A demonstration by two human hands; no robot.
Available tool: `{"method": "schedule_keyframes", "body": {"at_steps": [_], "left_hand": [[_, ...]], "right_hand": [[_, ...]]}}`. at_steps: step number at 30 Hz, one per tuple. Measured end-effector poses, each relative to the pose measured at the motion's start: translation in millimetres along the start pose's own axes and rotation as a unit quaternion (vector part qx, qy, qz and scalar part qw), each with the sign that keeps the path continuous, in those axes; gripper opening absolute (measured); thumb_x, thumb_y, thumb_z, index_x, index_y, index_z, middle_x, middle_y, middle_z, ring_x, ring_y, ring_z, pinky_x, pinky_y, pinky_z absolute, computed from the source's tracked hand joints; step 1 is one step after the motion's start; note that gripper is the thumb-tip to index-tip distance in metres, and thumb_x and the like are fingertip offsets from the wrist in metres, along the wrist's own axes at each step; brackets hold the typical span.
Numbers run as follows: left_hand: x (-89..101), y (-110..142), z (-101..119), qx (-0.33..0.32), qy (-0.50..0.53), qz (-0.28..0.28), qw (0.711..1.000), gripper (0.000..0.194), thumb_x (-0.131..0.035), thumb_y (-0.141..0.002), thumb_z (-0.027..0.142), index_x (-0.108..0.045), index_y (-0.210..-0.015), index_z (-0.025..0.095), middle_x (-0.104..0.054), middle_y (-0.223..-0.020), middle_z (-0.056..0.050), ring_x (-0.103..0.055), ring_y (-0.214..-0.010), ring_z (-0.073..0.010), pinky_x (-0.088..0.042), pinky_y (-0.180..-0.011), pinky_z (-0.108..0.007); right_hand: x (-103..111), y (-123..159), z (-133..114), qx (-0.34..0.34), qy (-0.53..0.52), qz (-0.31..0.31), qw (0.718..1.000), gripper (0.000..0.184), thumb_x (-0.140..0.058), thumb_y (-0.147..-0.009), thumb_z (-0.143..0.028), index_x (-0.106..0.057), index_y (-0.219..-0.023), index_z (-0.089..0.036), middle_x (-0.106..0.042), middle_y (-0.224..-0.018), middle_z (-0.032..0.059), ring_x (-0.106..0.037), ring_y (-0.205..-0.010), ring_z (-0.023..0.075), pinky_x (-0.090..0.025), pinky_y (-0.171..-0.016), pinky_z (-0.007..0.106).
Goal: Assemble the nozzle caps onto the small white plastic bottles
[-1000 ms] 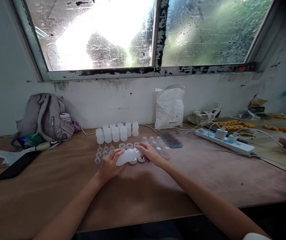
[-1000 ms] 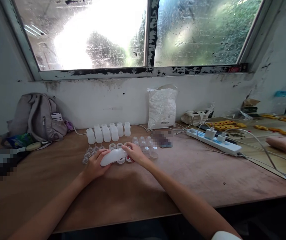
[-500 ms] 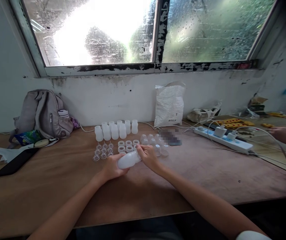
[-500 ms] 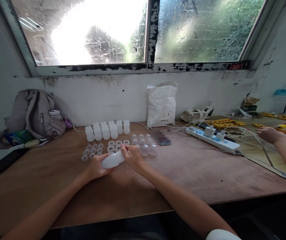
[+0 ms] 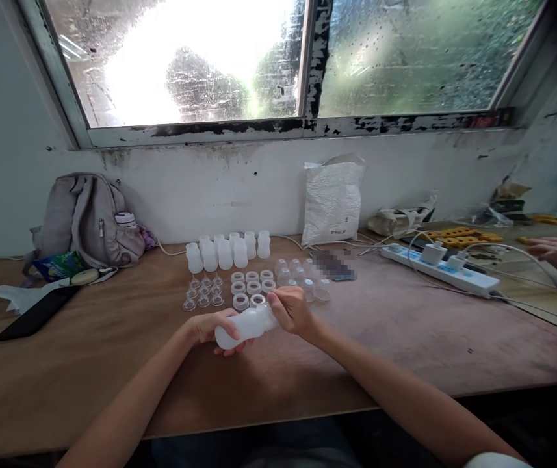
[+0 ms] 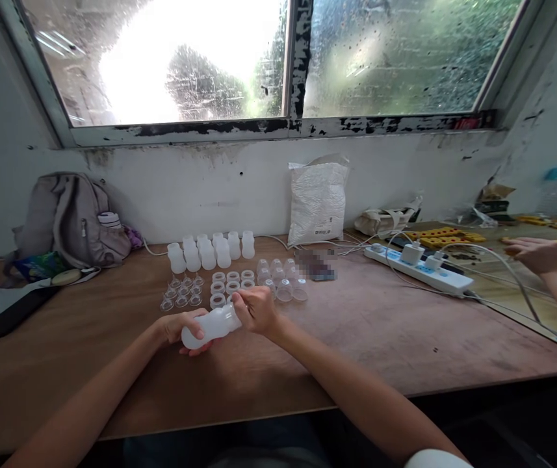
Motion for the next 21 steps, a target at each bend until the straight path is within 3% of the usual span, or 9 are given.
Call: {"method": "schedule_keyframes", "body": {"at_steps": [5, 8, 11, 13, 15, 17, 19, 21], "left_hand": [[5.3, -5, -1, 0.035, 0.028, -0.078, 0.996, 0.031, -0.053, -0.051, 0.019, -0.059, -0.079, 0.006, -0.059, -0.056, -0.004, -0.051, -0.037, -0.0124, -0.031, -0.022, -0.017], [3.5, -7, -2, 0.029, 0.020, -0.086, 0.996, 0.032, -0.054, -0.051, 0.019, -0.059, -0.079, 0.005, -0.059, -0.056, -0.005, -0.051, -0.038, -0.0125, -0.031, -0.022, -0.017], [-4.6, -10, -3, -0.014, -0.015, -0.008, 1.000, 0.031, -0.057, -0.054, 0.022, -0.059, -0.081, 0.007, -0.057, -0.059, -0.004, -0.051, -0.042, -0.0119, -0.035, -0.028, -0.018], [-10.6, -14, -4, -0.061, -0.082, 0.123, 0.987, 0.032, -0.059, -0.058, 0.027, -0.058, -0.085, 0.009, -0.056, -0.060, -0.003, -0.051, -0.045, -0.0121, -0.038, -0.034, -0.020], [-16.0, -16, -2, -0.110, -0.207, 0.300, 0.925, 0.034, -0.061, -0.060, 0.032, -0.058, -0.087, 0.012, -0.056, -0.063, -0.003, -0.053, -0.051, -0.0139, -0.041, -0.043, -0.023], [-23.7, -16, 3, -0.154, -0.344, 0.439, 0.816, 0.035, -0.063, -0.060, 0.033, -0.059, -0.089, 0.016, -0.060, -0.071, -0.004, -0.056, -0.063, -0.0179, -0.043, -0.055, -0.026], [-30.5, -16, 6, -0.184, -0.427, 0.494, 0.735, 0.037, -0.063, -0.060, 0.033, -0.058, -0.093, 0.018, -0.062, -0.080, -0.006, -0.057, -0.072, -0.0205, -0.042, -0.064, -0.028], [-32.7, -17, 9, -0.195, -0.450, 0.488, 0.722, 0.036, -0.063, -0.061, 0.032, -0.059, -0.093, 0.018, -0.062, -0.079, -0.005, -0.057, -0.071, -0.0199, -0.041, -0.063, -0.027]], "right_hand": [[4, 3, -8, 0.094, 0.025, 0.072, 0.993, 0.034, -0.031, -0.080, -0.027, -0.021, -0.048, -0.021, -0.024, -0.042, -0.0033, -0.025, -0.040, 0.0097, -0.021, -0.046, 0.026], [8, 4, -10, 0.144, 0.039, 0.098, 0.984, 0.033, -0.032, -0.079, -0.023, -0.026, -0.047, -0.020, -0.028, -0.041, -0.0027, -0.026, -0.040, 0.0100, -0.022, -0.046, 0.026], [11, 0, -2, 0.142, 0.050, 0.052, 0.987, 0.031, -0.033, -0.080, -0.024, -0.033, -0.049, -0.020, -0.035, -0.042, -0.0017, -0.030, -0.041, 0.0100, -0.024, -0.047, 0.025], [13, -7, 10, 0.065, 0.064, 0.011, 0.996, 0.030, -0.034, -0.081, -0.028, -0.038, -0.052, -0.019, -0.039, -0.045, -0.0016, -0.033, -0.042, 0.0095, -0.025, -0.047, 0.023], [14, -14, 22, -0.042, 0.080, -0.021, 0.996, 0.031, -0.037, -0.081, -0.033, -0.041, -0.054, -0.018, -0.042, -0.047, -0.0015, -0.036, -0.043, 0.0092, -0.024, -0.046, 0.022], [14, -17, 30, -0.127, 0.081, -0.044, 0.988, 0.036, -0.038, -0.080, -0.039, -0.042, -0.052, -0.017, -0.042, -0.045, -0.0014, -0.037, -0.043, 0.0095, -0.022, -0.045, 0.022], [13, -19, 32, -0.162, 0.063, -0.052, 0.983, 0.041, -0.037, -0.080, -0.043, -0.040, -0.048, -0.017, -0.040, -0.042, -0.0015, -0.037, -0.042, 0.0098, -0.021, -0.044, 0.022], [14, -19, 30, -0.159, 0.039, -0.033, 0.986, 0.042, -0.037, -0.080, -0.042, -0.036, -0.046, -0.017, -0.036, -0.041, -0.0023, -0.034, -0.042, 0.0093, -0.020, -0.044, 0.023]]}}
Point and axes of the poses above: each hand's wrist, its own y-axis away from the middle knuckle, its own x-axis out of the back of the hand, z = x × y, the point moved 3 cm from there along -y, towards the middle knuckle
